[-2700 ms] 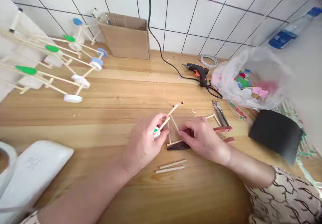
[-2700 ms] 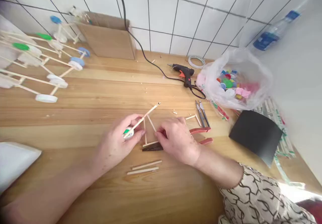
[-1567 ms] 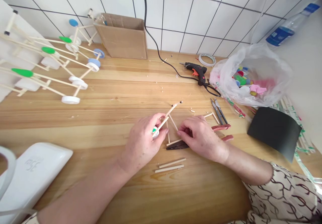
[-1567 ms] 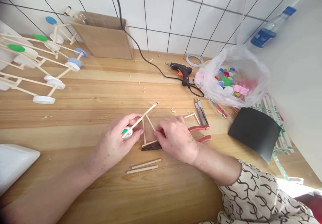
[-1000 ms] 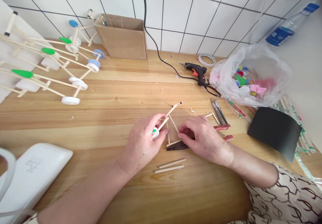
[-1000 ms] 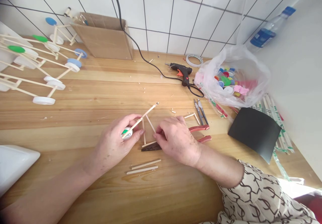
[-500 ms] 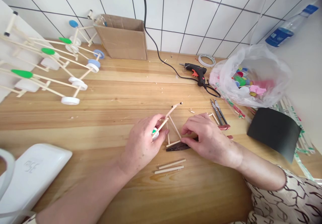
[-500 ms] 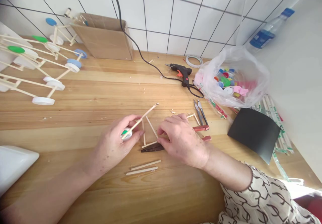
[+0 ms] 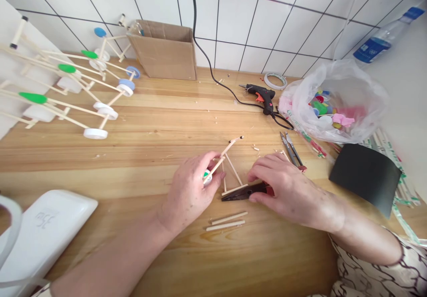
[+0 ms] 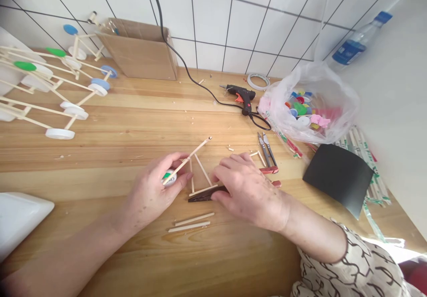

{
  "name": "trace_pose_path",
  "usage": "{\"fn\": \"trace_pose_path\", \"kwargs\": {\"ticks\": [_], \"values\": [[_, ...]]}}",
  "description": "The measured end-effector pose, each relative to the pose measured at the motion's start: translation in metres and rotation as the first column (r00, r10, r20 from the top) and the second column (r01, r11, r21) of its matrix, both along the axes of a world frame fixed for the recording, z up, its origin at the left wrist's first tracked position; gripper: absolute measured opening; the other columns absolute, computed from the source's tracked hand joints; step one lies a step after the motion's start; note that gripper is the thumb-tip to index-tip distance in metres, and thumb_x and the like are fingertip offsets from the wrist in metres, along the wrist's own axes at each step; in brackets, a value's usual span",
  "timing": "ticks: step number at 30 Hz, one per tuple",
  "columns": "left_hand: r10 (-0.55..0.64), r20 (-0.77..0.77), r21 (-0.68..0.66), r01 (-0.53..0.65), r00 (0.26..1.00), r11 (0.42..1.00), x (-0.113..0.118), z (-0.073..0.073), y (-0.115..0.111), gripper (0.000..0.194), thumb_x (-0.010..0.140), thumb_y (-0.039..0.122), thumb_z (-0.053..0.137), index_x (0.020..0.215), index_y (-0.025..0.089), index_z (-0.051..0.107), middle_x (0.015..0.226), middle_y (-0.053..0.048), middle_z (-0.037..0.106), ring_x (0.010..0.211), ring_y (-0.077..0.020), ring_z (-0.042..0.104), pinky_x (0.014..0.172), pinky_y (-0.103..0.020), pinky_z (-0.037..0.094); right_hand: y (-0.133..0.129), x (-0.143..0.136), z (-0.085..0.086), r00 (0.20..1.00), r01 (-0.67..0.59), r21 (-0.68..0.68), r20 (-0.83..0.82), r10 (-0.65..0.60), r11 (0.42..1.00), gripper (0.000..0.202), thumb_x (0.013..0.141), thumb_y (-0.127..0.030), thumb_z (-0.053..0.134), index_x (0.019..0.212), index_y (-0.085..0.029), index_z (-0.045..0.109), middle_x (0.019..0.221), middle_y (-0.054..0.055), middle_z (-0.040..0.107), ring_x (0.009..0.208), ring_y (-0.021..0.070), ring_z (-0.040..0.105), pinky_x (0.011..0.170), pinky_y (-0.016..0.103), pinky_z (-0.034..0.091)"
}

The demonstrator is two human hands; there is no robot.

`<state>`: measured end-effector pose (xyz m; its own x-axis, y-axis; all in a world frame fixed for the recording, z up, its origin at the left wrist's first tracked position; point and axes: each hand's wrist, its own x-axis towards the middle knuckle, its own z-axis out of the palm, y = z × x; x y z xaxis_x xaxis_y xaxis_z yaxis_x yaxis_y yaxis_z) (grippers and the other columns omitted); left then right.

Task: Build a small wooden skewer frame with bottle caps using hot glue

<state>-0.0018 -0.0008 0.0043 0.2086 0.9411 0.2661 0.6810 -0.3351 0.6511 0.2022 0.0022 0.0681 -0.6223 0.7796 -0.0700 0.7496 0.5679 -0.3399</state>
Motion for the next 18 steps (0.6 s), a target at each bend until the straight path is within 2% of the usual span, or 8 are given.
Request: {"fn": "trace_pose_path", "kwargs": {"ticks": [3, 6, 13, 18], "values": [[0.0, -0.001, 0.001, 0.0, 1.0, 1.0, 0.0, 0.001, 0.0, 0.028, 0.078, 0.018, 0.061, 0.105, 0.022, 0.056, 0.085, -0.001, 0.069, 0.079, -0.018, 0.065, 0.075, -0.03, 0.05, -0.005, 0.009, 0.0, 0.998, 0.01, -0.018, 0.07, -0.009, 1.0, 0.021, 0.069, -0.018, 0.074, 0.082, -0.019, 0.059, 0.085, 0.003, 0.061, 0.084, 0.0212, 0.053, 0.077, 0.036, 0.039], [-0.001, 0.007, -0.002, 0.001, 1.0, 1.0, 0.0, 0.001, -0.001, 0.028, 0.078, 0.018, 0.06, 0.106, 0.022, 0.056, 0.084, -0.001, 0.068, 0.079, -0.0175, 0.065, 0.075, -0.03, 0.049, -0.009, 0.014, -0.006, 0.995, 0.015, 0.003, 0.1, -0.015, 1.0, 0.014, 0.074, -0.019, 0.069, 0.081, -0.018, 0.058, 0.087, 0.005, 0.06, 0.086, 0.0225, 0.052, 0.078, 0.038, 0.04], [0.003, 0.015, -0.022, -0.003, 1.0, 1.0, 0.0, 0.001, -0.001, 0.027, 0.079, 0.019, 0.06, 0.105, 0.023, 0.056, 0.081, 0.0, 0.067, 0.077, -0.0169, 0.063, 0.075, -0.03, 0.049, -0.013, 0.014, -0.013, 0.997, 0.006, 0.074, 0.071, -0.012, 0.997, 0.008, 0.078, -0.015, 0.064, 0.082, -0.019, 0.059, 0.087, 0.006, 0.059, 0.084, 0.0221, 0.051, 0.074, 0.037, 0.043], [0.006, 0.022, -0.025, -0.005, 1.0, 1.0, 0.0, 0.0, 0.0, 0.028, 0.079, 0.02, 0.06, 0.106, 0.023, 0.056, 0.082, 0.0, 0.067, 0.078, -0.0171, 0.064, 0.075, -0.03, 0.049, -0.014, 0.015, -0.014, 0.998, 0.022, 0.06, 0.058, -0.025, 0.998, 0.005, 0.079, -0.015, 0.062, 0.081, -0.018, 0.058, 0.087, 0.007, 0.059, 0.086, 0.0227, 0.05, 0.075, 0.038, 0.043]]}}
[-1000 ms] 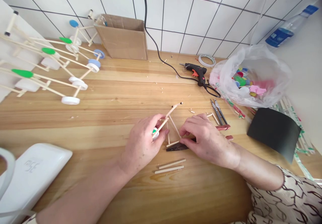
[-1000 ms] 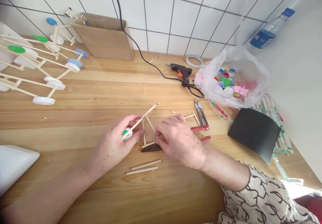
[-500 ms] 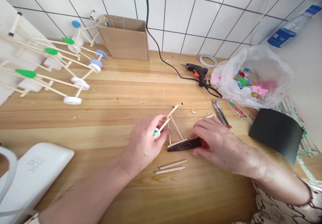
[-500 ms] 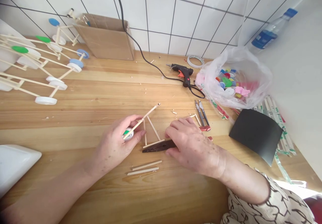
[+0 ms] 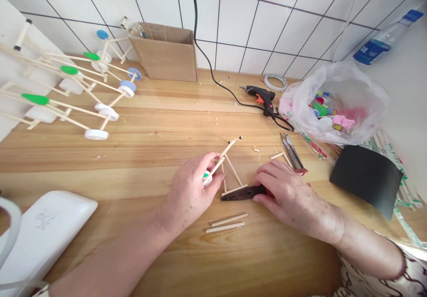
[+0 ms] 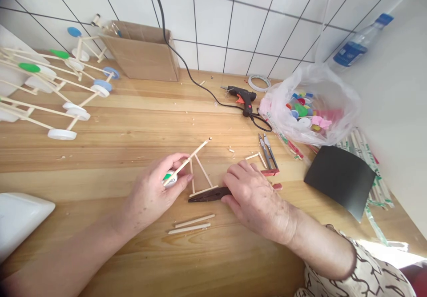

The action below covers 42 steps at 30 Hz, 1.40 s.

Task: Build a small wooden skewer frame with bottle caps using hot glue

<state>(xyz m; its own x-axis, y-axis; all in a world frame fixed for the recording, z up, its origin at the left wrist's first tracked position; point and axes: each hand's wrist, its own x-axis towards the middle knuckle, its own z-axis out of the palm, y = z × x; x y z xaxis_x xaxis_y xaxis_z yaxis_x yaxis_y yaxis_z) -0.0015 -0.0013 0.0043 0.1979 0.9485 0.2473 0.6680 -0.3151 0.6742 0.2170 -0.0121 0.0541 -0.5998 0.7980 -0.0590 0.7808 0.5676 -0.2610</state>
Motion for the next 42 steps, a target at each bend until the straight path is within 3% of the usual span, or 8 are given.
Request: {"fn": "trace_pose_path", "kwargs": {"ticks": [27, 36, 42], "values": [[0.0, 0.017, -0.019, 0.001, 1.0, 1.0, -0.0011, -0.0007, 0.0001, 0.028, 0.079, 0.018, 0.062, 0.106, 0.023, 0.055, 0.084, 0.001, 0.067, 0.08, -0.0169, 0.063, 0.076, -0.03, 0.047, 0.0001, -0.0009, -0.0018, 1.0, -0.003, -0.03, -0.026, 0.003, 1.0, 0.004, 0.08, -0.014, 0.061, 0.083, -0.015, 0.059, 0.088, 0.007, 0.058, 0.088, 0.023, 0.049, 0.077, 0.04, 0.045], [0.003, 0.014, -0.001, -0.003, 1.0, 1.0, -0.0004, -0.0001, 0.0007, 0.029, 0.078, 0.017, 0.063, 0.106, 0.022, 0.056, 0.084, 0.001, 0.068, 0.079, -0.0168, 0.064, 0.074, -0.029, 0.048, 0.0014, -0.0042, -0.0008, 0.99, -0.124, -0.05, -0.072, 0.12, 0.991, 0.031, 0.079, 0.0, 0.051, 0.104, -0.016, 0.061, 0.097, 0.008, 0.06, 0.093, 0.023, 0.05, 0.082, 0.041, 0.045], [0.002, 0.003, 0.01, -0.002, 1.0, 1.0, -0.0005, 0.0002, 0.0006, 0.029, 0.078, 0.017, 0.062, 0.106, 0.022, 0.055, 0.084, 0.0, 0.068, 0.08, -0.017, 0.064, 0.075, -0.029, 0.048, 0.0043, -0.0018, -0.0036, 0.977, -0.147, -0.07, -0.164, 0.134, 0.987, 0.032, 0.078, -0.003, 0.055, 0.108, -0.012, 0.058, 0.1, 0.011, 0.06, 0.096, 0.0221, 0.051, 0.087, 0.039, 0.046]]}}
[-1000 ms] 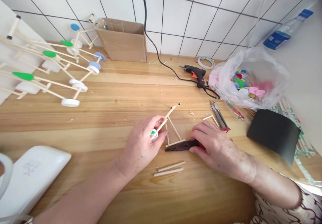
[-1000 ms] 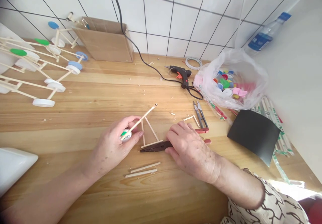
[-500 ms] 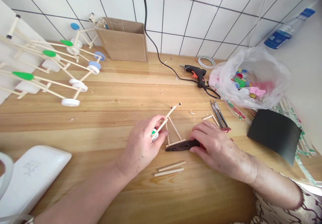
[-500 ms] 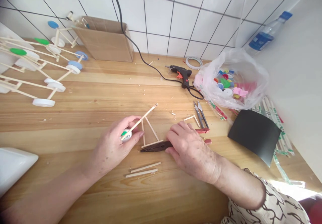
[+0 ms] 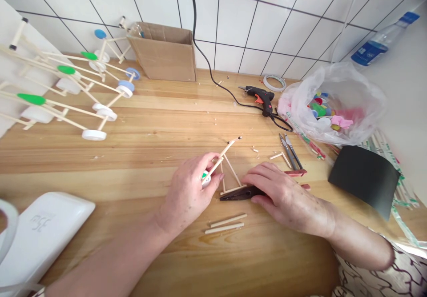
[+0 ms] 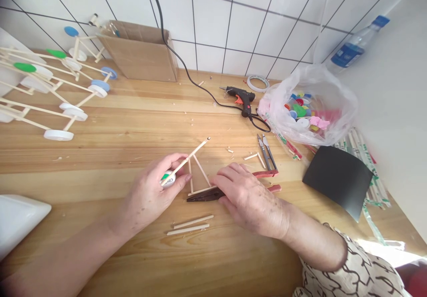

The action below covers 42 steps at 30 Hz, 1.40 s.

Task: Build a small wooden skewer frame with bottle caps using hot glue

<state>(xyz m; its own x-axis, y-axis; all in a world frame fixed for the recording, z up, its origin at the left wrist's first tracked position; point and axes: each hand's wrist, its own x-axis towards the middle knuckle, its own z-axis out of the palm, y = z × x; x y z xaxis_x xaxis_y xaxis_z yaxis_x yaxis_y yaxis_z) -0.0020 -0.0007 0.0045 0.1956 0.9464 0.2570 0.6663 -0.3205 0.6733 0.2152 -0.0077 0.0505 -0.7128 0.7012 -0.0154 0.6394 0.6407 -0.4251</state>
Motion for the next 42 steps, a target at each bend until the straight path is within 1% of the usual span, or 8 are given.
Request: {"fn": "trace_pose_path", "kwargs": {"ticks": [4, 10, 18, 24, 33, 42], "values": [[0.0, 0.0, 0.022, 0.0, 1.0, 1.0, 0.0002, 0.0003, 0.0006, 0.028, 0.078, 0.017, 0.062, 0.104, 0.023, 0.056, 0.085, 0.0, 0.068, 0.08, -0.0172, 0.065, 0.074, -0.029, 0.049, 0.0021, -0.001, 0.0019, 1.0, -0.021, -0.032, 0.007, 0.021, 0.999, 0.032, 0.079, -0.003, 0.055, 0.108, -0.015, 0.06, 0.101, 0.009, 0.06, 0.097, 0.0211, 0.051, 0.087, 0.038, 0.045], [0.006, -0.014, 0.007, -0.006, 1.0, 1.0, 0.0002, -0.0012, 0.0003, 0.029, 0.077, 0.017, 0.063, 0.105, 0.023, 0.055, 0.085, 0.0, 0.069, 0.081, -0.0177, 0.065, 0.074, -0.03, 0.049, 0.0034, -0.0033, 0.0044, 0.998, -0.056, -0.062, 0.007, 0.057, 0.997, 0.034, 0.081, 0.0, 0.05, 0.107, -0.017, 0.063, 0.098, 0.008, 0.06, 0.094, 0.0191, 0.051, 0.083, 0.034, 0.046], [-0.023, 0.002, -0.01, 0.023, 1.0, 1.0, -0.0014, 0.0006, 0.0005, 0.029, 0.078, 0.019, 0.062, 0.107, 0.022, 0.055, 0.086, -0.001, 0.068, 0.081, -0.0174, 0.064, 0.076, -0.03, 0.049, 0.0038, -0.0038, 0.0023, 0.997, -0.078, -0.046, 0.002, 0.078, 0.996, 0.032, 0.082, 0.001, 0.048, 0.104, -0.015, 0.064, 0.097, 0.008, 0.061, 0.091, 0.0189, 0.051, 0.081, 0.034, 0.045], [-0.017, -0.009, -0.018, 0.016, 1.0, 1.0, -0.0015, 0.0012, 0.0012, 0.031, 0.076, 0.018, 0.064, 0.106, 0.022, 0.056, 0.084, 0.0, 0.068, 0.08, -0.0176, 0.064, 0.075, -0.03, 0.05, 0.0037, -0.0046, 0.0033, 0.996, -0.084, -0.05, -0.01, 0.084, 0.995, 0.032, 0.082, 0.001, 0.047, 0.104, -0.015, 0.064, 0.097, 0.008, 0.062, 0.092, 0.0185, 0.052, 0.081, 0.034, 0.046], [-0.005, -0.012, -0.003, 0.005, 1.0, 1.0, -0.0004, 0.0002, 0.0011, 0.031, 0.077, 0.017, 0.064, 0.106, 0.023, 0.055, 0.086, -0.001, 0.069, 0.081, -0.0182, 0.065, 0.075, -0.031, 0.05, 0.0041, -0.0051, 0.0028, 0.996, -0.093, -0.054, -0.009, 0.092, 0.994, 0.03, 0.084, -0.001, 0.045, 0.104, -0.015, 0.064, 0.1, 0.009, 0.063, 0.095, 0.0191, 0.054, 0.082, 0.036, 0.046], [-0.014, -0.023, -0.011, 0.013, 1.0, 1.0, -0.0009, 0.0005, 0.0018, 0.031, 0.077, 0.016, 0.064, 0.106, 0.022, 0.055, 0.086, -0.001, 0.069, 0.081, -0.0178, 0.064, 0.076, -0.03, 0.049, 0.0046, -0.005, 0.0035, 0.996, -0.095, -0.052, -0.005, 0.094, 0.994, 0.029, 0.085, -0.001, 0.045, 0.103, -0.015, 0.064, 0.101, 0.008, 0.063, 0.095, 0.0191, 0.054, 0.083, 0.035, 0.045]]}}
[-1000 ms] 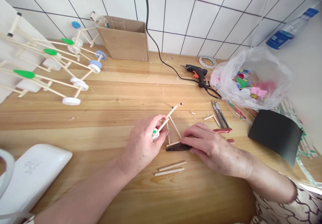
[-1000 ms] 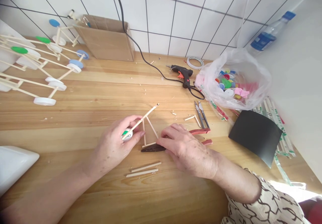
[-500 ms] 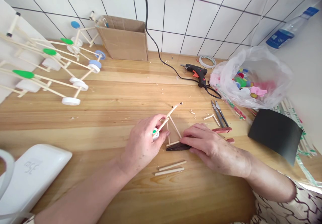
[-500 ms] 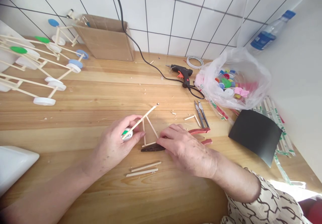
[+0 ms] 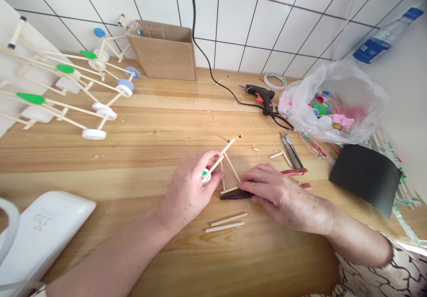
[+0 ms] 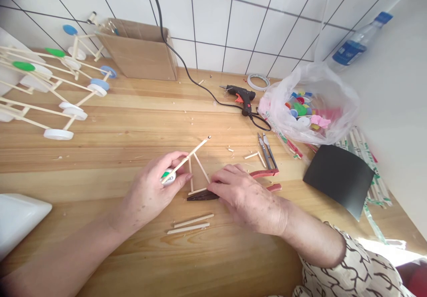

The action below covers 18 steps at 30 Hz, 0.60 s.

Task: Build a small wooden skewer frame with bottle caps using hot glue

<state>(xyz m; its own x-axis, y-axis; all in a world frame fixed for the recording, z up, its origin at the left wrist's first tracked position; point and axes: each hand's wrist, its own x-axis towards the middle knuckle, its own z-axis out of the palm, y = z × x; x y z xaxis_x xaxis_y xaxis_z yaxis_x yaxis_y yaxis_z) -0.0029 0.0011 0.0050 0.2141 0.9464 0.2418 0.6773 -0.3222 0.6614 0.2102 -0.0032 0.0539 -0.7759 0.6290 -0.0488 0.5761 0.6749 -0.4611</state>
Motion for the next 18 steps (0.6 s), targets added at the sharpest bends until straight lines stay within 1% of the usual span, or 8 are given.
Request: {"fn": "trace_pose_path", "kwargs": {"ticks": [6, 13, 18], "values": [[0.001, 0.003, 0.015, -0.001, 1.0, 1.0, 0.0003, 0.0002, 0.0005, 0.031, 0.077, 0.016, 0.063, 0.106, 0.022, 0.055, 0.086, -0.001, 0.069, 0.081, -0.0178, 0.065, 0.076, -0.03, 0.05, -0.0003, -0.0002, 0.0005, 1.0, 0.002, 0.012, -0.006, -0.002, 1.0, 0.03, 0.084, -0.001, 0.045, 0.103, -0.016, 0.064, 0.099, 0.008, 0.064, 0.094, 0.0186, 0.055, 0.082, 0.035, 0.046], [0.004, -0.003, 0.016, -0.004, 1.0, 1.0, 0.0007, -0.0006, 0.0003, 0.03, 0.078, 0.018, 0.062, 0.106, 0.023, 0.055, 0.085, 0.0, 0.069, 0.081, -0.018, 0.065, 0.076, -0.031, 0.05, -0.0006, -0.0001, -0.001, 1.0, 0.002, 0.005, -0.011, -0.002, 1.0, 0.029, 0.083, 0.0, 0.046, 0.098, -0.015, 0.065, 0.099, 0.009, 0.064, 0.095, 0.019, 0.055, 0.082, 0.035, 0.046], [0.006, 0.002, 0.026, -0.006, 1.0, 1.0, 0.0008, -0.0023, -0.0003, 0.03, 0.077, 0.019, 0.062, 0.106, 0.023, 0.056, 0.084, 0.0, 0.068, 0.08, -0.0178, 0.064, 0.076, -0.03, 0.05, -0.0018, -0.0003, -0.0005, 1.0, 0.019, 0.0, 0.002, -0.019, 1.0, 0.03, 0.082, 0.001, 0.047, 0.099, -0.016, 0.065, 0.097, 0.008, 0.063, 0.09, 0.0176, 0.055, 0.079, 0.033, 0.047]]}}
